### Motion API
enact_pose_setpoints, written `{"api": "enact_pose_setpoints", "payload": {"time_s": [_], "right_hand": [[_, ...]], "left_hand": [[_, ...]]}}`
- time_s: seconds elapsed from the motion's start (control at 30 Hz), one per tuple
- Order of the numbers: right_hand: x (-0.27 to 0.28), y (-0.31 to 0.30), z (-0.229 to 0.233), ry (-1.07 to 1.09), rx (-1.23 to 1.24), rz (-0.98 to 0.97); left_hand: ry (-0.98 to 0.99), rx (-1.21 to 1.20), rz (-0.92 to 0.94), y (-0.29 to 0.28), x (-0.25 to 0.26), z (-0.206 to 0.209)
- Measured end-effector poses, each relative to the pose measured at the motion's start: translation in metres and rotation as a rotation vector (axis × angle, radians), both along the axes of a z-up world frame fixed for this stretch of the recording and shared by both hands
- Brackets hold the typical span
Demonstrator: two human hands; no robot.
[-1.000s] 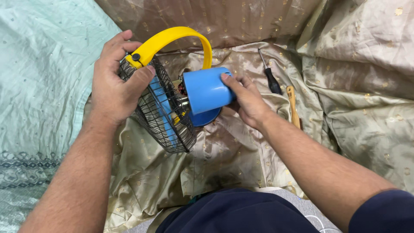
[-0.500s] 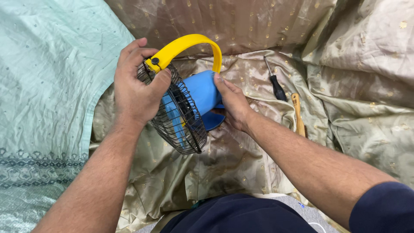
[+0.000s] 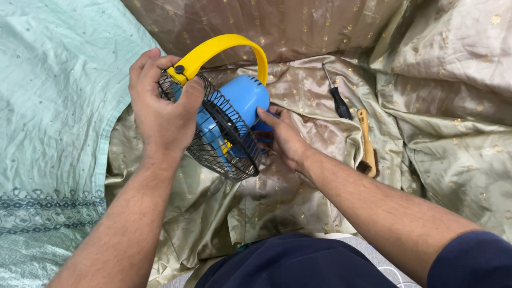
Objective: The person disassembles a small electric fan by removing the rear cover and unscrewing the front grille. They use a screwdriver to loosen screws and separate the components, then set the parts aside on the floor.
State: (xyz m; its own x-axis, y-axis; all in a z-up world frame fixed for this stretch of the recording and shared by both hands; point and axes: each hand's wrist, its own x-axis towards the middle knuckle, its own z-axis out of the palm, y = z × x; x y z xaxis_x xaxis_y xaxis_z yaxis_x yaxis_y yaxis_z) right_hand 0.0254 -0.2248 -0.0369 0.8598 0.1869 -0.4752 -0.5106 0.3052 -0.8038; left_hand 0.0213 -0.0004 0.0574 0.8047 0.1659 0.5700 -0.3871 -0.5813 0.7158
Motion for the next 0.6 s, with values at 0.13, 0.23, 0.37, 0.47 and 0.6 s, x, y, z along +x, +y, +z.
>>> {"api": "enact_pose_setpoints", "payload": {"time_s": [0.13, 0.23, 0.37, 0.47, 0.6], "right_hand": [[-0.005, -0.007, -0.001, 0.085, -0.032, -0.04], [0.001, -0.015, 0.0, -0.014, -0.004, 0.016], [0.008, -0.024, -0.001, -0.014, -0.174, 0.068], [0.009, -0.026, -0.005, -0.039, -0.312, 0.086], [0.01, -0.024, -0.01, -0.077, -0.296, 0.075]], "left_hand": [[0.055, 0.048, 0.086, -0.01, -0.009, -0.002], [0.072, 0.099, 0.049, -0.006, -0.01, 0.004], [0.086, 0.221, -0.022, 0.01, -0.014, 0.021], [0.125, 0.295, -0.065, 0.016, -0.013, 0.032], [0.149, 0.482, -0.135, 0.022, 0.005, 0.049]]}}
